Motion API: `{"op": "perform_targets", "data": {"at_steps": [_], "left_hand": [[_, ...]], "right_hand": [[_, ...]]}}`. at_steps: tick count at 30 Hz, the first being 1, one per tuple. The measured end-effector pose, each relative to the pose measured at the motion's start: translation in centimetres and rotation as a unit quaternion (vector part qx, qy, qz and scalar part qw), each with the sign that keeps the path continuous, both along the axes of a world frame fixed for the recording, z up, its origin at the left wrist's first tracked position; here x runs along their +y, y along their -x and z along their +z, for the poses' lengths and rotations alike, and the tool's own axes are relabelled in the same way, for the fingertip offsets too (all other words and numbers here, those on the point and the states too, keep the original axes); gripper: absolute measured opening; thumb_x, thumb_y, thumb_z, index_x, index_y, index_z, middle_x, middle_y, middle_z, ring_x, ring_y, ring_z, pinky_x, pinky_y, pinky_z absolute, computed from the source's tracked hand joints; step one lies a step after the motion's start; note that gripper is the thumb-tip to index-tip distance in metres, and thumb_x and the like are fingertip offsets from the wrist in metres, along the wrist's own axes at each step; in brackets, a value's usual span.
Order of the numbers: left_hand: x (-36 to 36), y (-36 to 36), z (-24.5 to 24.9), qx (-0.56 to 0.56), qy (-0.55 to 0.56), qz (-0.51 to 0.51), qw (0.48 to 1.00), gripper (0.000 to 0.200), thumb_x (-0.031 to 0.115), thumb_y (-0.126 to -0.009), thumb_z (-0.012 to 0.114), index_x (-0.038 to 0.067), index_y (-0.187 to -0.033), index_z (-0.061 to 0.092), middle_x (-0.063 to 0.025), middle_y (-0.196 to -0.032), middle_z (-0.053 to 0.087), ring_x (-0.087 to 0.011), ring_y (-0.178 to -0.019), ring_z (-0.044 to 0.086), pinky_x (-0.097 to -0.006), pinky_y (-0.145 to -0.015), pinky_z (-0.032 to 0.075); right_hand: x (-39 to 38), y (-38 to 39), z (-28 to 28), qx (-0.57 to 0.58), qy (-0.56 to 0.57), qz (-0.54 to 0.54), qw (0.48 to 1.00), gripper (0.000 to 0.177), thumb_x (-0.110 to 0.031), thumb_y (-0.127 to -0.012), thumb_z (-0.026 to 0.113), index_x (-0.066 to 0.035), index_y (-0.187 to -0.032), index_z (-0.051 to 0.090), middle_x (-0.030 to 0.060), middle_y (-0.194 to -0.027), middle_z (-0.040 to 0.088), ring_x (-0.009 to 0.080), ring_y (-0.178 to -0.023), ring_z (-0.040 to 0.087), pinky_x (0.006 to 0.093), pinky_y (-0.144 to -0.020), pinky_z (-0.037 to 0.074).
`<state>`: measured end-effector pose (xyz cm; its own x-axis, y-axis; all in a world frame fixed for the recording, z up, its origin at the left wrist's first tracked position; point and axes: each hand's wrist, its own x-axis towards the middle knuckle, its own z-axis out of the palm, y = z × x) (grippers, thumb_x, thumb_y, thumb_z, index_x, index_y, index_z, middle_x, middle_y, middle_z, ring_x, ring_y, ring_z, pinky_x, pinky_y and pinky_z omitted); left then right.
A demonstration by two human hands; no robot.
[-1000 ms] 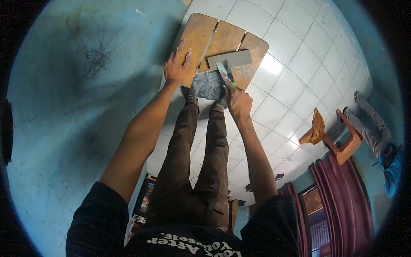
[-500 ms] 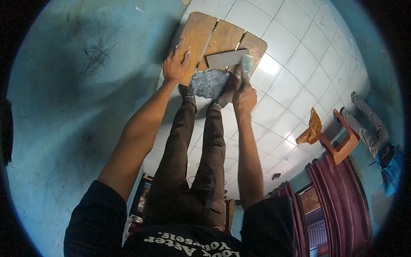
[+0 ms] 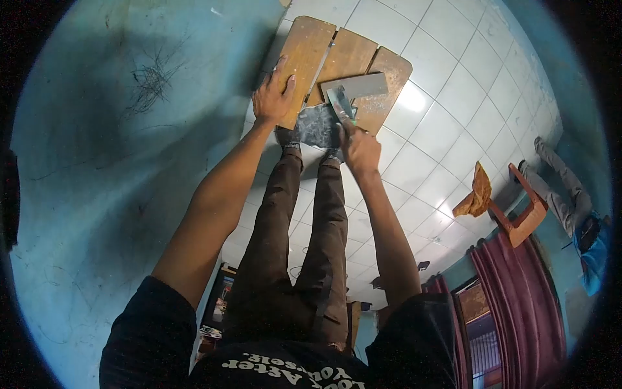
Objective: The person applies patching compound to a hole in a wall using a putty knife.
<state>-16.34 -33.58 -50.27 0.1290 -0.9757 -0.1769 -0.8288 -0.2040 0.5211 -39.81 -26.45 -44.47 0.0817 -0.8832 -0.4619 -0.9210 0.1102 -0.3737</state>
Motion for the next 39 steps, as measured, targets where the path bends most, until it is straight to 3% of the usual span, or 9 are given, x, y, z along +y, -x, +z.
{"op": "perform_targets", "data": {"at_steps": [9,12,14,18,20,24,26,30,39], "left_hand": [[0.3,0.4,-0.5,0.008,-0.002,0.015,1.0,0.057,0.043,-0.093,0.057,0.035,-0.146,0.038,-0.0184,-0.107,0.066,-0.0437,-0.09,0.066,-0.0527,-0.075,0.053],[-0.2,-0.3,-0.5,-0.004,-0.002,-0.001,1.0,0.058,0.044,-0.093,0.056,0.037,-0.147,0.036,-0.0174,-0.109,0.066,-0.0433,-0.089,0.066,-0.0528,-0.075,0.053],[0.3,0.3,-0.6,-0.003,-0.001,0.011,1.0,0.059,0.044,-0.092,0.056,0.038,-0.147,0.035,-0.0177,-0.109,0.066,-0.0436,-0.089,0.066,-0.053,-0.075,0.053],[-0.2,0.0,-0.3,-0.001,-0.01,0.003,1.0,0.057,0.042,-0.093,0.057,0.033,-0.146,0.038,-0.0188,-0.106,0.066,-0.0445,-0.089,0.064,-0.0526,-0.076,0.052],[0.0,0.1,-0.5,0.002,0.011,0.002,1.0,0.057,0.04,-0.093,0.057,0.033,-0.146,0.038,-0.019,-0.107,0.066,-0.0441,-0.091,0.064,-0.0525,-0.076,0.053],[-0.3,0.0,-0.1,-0.003,-0.013,0.004,1.0,0.057,0.039,-0.093,0.057,0.032,-0.146,0.038,-0.0197,-0.107,0.066,-0.0443,-0.092,0.064,-0.053,-0.076,0.052],[0.0,0.0,-0.3,0.005,0.008,0.003,1.0,0.056,0.039,-0.093,0.057,0.031,-0.146,0.039,-0.0204,-0.108,0.066,-0.0445,-0.092,0.064,-0.0533,-0.076,0.052],[-0.2,-0.2,-0.3,0.013,0.007,0.003,1.0,0.056,0.04,-0.094,0.056,0.03,-0.146,0.038,-0.0211,-0.108,0.066,-0.0451,-0.092,0.064,-0.0535,-0.076,0.052],[-0.3,-0.1,0.3,0.015,-0.01,0.01,1.0,0.056,0.042,-0.094,0.056,0.033,-0.146,0.038,-0.0213,-0.106,0.065,-0.0462,-0.091,0.064,-0.0539,-0.077,0.053]], "right_hand": [[-1.3,1.5,0.6,-0.029,0.015,-0.211,0.977,0.033,-0.032,-0.096,0.046,-0.008,-0.101,0.067,0.023,-0.082,0.068,0.0437,-0.079,0.065,0.0535,-0.069,0.05],[3.7,3.9,-5.3,0.036,0.007,0.078,0.996,0.038,-0.038,-0.098,0.044,-0.008,-0.104,0.067,0.0242,-0.078,0.067,0.0452,-0.076,0.065,0.0532,-0.065,0.05],[-1.5,1.9,0.8,-0.036,0.01,-0.206,0.978,0.035,-0.03,-0.095,0.046,-0.003,-0.102,0.068,0.0224,-0.078,0.067,0.045,-0.071,0.063,0.0528,-0.066,0.05],[3.1,3.2,-4.5,0.037,-0.006,0.064,0.997,0.038,-0.036,-0.097,0.044,-0.01,-0.115,0.065,0.0244,-0.08,0.067,0.0458,-0.074,0.063,0.0546,-0.065,0.049],[-2.4,0.2,3.2,-0.038,0.005,-0.171,0.985,0.034,-0.028,-0.095,0.046,-0.004,-0.102,0.068,0.0232,-0.082,0.067,0.0443,-0.074,0.063,0.0536,-0.066,0.049],[0.9,1.9,-1.7,-0.003,-0.001,0.027,1.0,0.032,-0.03,-0.096,0.045,-0.018,-0.118,0.065,0.0242,-0.08,0.066,0.045,-0.077,0.065,0.0539,-0.067,0.051],[-3.9,-1.1,4.6,-0.038,-0.002,-0.222,0.974,0.035,-0.031,-0.097,0.045,-0.004,-0.101,0.066,0.0236,-0.079,0.066,0.0449,-0.072,0.063,0.0537,-0.065,0.049],[1.4,3.5,-5.0,0.057,-0.02,0.07,0.996,0.038,-0.037,-0.097,0.047,-0.006,-0.107,0.068,0.0233,-0.079,0.067,0.0442,-0.073,0.064,0.0527,-0.065,0.049],[1.0,3.7,-4.7,-0.022,0.106,-0.088,0.99,0.03,-0.029,-0.096,0.049,-0.01,-0.108,0.067,0.024,-0.077,0.067,0.0446,-0.067,0.063,0.052,-0.059,0.05]]}}
